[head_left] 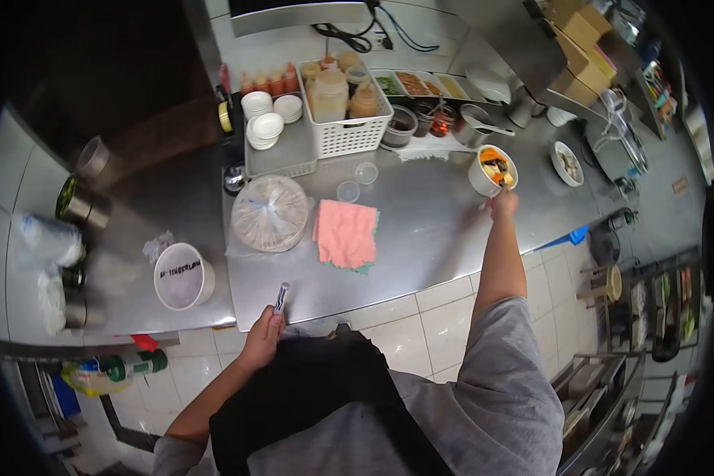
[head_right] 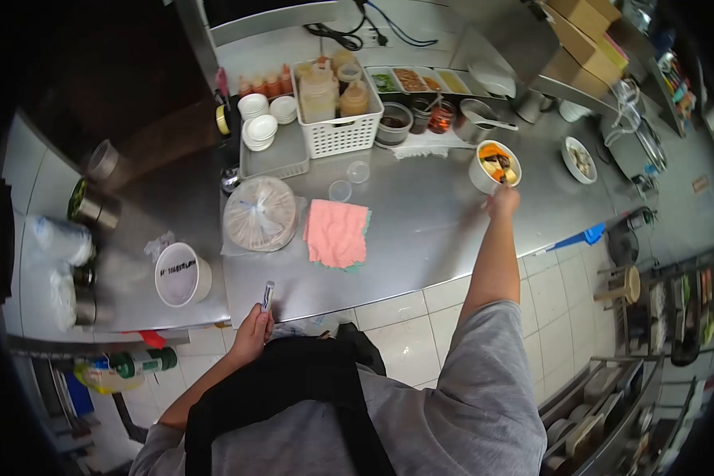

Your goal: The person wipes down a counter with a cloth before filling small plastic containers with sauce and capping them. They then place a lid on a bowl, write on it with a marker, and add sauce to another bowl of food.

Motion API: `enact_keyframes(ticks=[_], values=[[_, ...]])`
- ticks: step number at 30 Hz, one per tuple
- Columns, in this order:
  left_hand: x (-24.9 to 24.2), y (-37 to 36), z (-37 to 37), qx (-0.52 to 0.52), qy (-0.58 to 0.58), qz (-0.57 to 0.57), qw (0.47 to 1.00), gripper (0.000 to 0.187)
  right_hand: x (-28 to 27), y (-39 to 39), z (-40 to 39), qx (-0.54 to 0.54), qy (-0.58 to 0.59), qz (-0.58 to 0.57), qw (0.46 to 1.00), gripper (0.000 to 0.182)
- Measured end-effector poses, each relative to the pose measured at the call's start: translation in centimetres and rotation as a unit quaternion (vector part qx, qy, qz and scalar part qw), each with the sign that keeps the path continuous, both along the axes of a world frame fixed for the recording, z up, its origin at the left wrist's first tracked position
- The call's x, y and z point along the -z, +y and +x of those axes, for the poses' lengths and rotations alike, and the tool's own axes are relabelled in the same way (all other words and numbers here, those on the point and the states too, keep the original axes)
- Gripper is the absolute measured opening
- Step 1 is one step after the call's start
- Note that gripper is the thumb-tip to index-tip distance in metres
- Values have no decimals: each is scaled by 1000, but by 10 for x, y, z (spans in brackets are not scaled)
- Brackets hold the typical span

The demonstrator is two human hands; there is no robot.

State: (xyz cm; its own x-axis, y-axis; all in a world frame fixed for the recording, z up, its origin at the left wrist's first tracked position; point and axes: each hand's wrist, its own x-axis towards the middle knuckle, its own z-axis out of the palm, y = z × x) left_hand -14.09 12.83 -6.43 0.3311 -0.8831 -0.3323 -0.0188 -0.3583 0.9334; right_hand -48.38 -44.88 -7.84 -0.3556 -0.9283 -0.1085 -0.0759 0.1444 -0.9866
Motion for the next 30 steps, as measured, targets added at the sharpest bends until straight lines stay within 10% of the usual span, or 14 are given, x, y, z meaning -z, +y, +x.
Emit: enact_keyframes(ticks=[16,22,30], values=[[2,36,49,-132,-116,-47,983,21,-39,97,-4,18,14,1,1000,32],[-4,53,107,-89,-281,11,956,18,-77,227,38,-248,-52,-13,967,22],[9,53,153,-25,-410,-45,911,21,-76,379,207,-533,170,21,829,18]])
